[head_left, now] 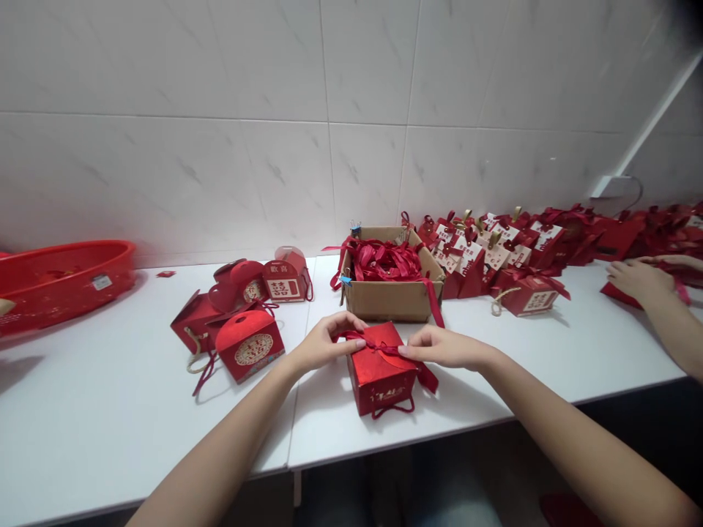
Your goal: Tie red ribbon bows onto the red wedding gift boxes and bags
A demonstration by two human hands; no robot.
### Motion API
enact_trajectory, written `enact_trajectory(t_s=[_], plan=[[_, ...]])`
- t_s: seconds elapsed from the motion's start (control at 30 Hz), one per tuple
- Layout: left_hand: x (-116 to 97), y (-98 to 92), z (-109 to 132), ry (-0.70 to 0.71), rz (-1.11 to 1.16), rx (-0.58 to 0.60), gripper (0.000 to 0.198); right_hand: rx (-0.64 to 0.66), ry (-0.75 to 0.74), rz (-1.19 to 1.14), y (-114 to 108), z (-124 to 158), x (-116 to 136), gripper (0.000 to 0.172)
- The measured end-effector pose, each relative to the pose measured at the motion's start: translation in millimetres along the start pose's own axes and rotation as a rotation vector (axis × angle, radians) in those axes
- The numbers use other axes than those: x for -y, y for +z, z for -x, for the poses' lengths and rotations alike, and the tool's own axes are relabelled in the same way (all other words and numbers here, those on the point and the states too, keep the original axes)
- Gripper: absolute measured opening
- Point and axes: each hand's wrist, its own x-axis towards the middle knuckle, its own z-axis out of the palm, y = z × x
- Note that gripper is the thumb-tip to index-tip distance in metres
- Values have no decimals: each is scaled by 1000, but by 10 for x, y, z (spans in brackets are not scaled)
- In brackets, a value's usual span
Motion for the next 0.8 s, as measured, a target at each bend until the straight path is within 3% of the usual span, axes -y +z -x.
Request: enact_trajectory(t_s=[0.23,0.33,0.43,0.63,0.7,0.8], plan=[[46,-38,-3,105,-123,-21,24,-113,-87,-441,-25,129,63,39],[-7,-69,13,162,-241,-72,26,-162,-132,-650,26,127,147,26],[-102,-93,14,169,-326,-43,23,-221,-176,-813,51,87,218,21],[-406,40,-100,332,-522,-26,24,-367,-215,-845,29,7,321,20],[-500,147,-150,352,-594,-82,26,-365,-209,-839,30,5,340,23],[-589,285,-198,333,-690,-218,12,-347,-190,-832,34,20,322,26]])
